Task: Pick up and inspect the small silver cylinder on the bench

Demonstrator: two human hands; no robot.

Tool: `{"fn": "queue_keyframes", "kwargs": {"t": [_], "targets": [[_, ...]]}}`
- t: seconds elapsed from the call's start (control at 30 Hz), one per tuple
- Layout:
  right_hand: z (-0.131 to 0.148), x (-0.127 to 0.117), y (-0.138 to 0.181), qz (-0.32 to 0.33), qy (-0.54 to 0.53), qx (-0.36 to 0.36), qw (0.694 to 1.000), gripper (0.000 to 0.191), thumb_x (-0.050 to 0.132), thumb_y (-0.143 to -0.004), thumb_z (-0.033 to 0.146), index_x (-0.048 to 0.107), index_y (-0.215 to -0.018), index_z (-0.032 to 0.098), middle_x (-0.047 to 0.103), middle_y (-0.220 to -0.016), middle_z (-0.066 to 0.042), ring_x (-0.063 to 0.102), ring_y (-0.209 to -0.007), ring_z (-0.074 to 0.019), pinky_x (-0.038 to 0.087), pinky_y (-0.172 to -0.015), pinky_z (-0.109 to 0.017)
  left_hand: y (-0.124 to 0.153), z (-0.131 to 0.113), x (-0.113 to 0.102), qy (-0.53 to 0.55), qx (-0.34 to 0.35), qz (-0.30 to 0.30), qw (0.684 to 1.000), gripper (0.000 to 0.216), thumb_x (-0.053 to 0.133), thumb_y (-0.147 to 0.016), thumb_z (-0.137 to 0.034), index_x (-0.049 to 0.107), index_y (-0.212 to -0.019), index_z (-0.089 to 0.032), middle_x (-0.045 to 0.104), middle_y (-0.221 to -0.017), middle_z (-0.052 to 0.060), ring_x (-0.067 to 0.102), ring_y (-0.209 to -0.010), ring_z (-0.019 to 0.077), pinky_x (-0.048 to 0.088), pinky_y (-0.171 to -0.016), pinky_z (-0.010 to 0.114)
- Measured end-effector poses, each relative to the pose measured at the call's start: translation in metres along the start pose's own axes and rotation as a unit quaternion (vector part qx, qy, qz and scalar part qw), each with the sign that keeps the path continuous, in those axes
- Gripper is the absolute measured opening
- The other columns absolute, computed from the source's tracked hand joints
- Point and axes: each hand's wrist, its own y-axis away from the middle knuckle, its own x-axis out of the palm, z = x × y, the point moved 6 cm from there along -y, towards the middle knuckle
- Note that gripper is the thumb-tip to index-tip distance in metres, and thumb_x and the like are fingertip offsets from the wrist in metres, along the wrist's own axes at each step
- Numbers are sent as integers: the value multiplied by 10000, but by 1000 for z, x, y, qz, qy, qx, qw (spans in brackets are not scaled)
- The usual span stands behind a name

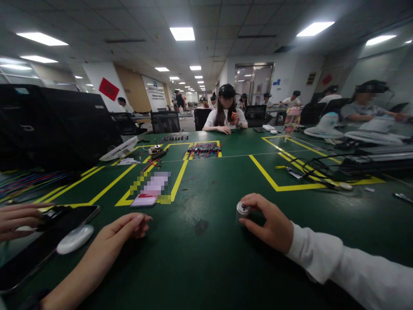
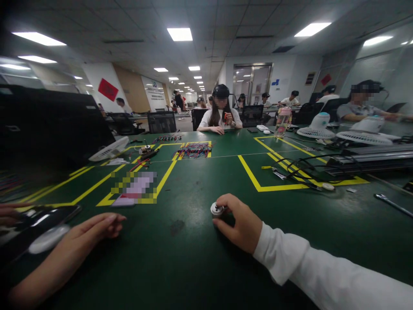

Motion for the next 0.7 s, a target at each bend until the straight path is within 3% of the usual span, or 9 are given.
{"fn": "queue_keyframes", "kwargs": {"t": [0.1, 0.2, 0.33, 0.4, 0.53, 0.7], "targets": [[-3, 7, -4, 27, -11, 29, 999, 287, 615, -795, 216, 473, -1043, 193, 562, -1033, -47, 574, -884, -104, 527, -769, -261, 1, -2, 2, -15, 15, 6, 1000, 376, 554, -821, -528, 703, -924, -198, 703, -833, 47, 643, -787, 229, 508, -739, 335], [-8, 8, -2, 32, -16, 58, 998, 304, 621, -786, 235, 473, -1049, 192, 566, -998, -36, 569, -862, -100, 518, -782, -273, 4, -17, 20, -71, 54, 24, 996, 368, 541, -834, -515, 694, -977, -213, 696, -840, 39, 638, -810, 234, 495, -762, 352], [-14, 9, 0, 27, -47, 109, 993, 447, 674, -736, 265, 439, -1107, 186, 567, -1028, -44, 570, -897, -114, 512, -805, -290, 13, -52, 78, -92, 122, 90, 984, 328, 558, -851, -455, 658, -1064, -227, 692, -1017, 53, 628, -955, 236, 473, -861, 371], [-17, 10, 0, 35, -64, 136, 988, 492, 699, -709, 274, 436, -1114, 178, 573, -1036, -49, 573, -916, -123, 507, -818, -300, 16, -70, 114, -69, 144, 121, 980, 328, 551, -866, -426, 634, -1108, -221, 686, -1004, 59, 637, -924, 221, 493, -834, 365], [-23, 14, -2, 66, -87, 162, 981, 402, 695, -707, 254, 480, -1035, 168, 596, -980, -36, 582, -888, -121, 495, -811, -300, 19, -106, 170, -23, 224, 132, 965, 342, 593, -854, -383, 616, -1159, -230, 639, -1146, 77, 626, -947, 201, 527, -744, 319], [-27, 14, -1, 77, -124, 153, 977, 394, 702, -720, 285, 490, -1029, 163, 603, -978, -38, 587, -884, -119, 491, -803, -294, 22, -138, 203, -69, 316, 132, 937, 142, 615, -851, -304, 723, -847, -213, 672, -894, 41, 623, -861, 189, 506, -718, 301]]}}
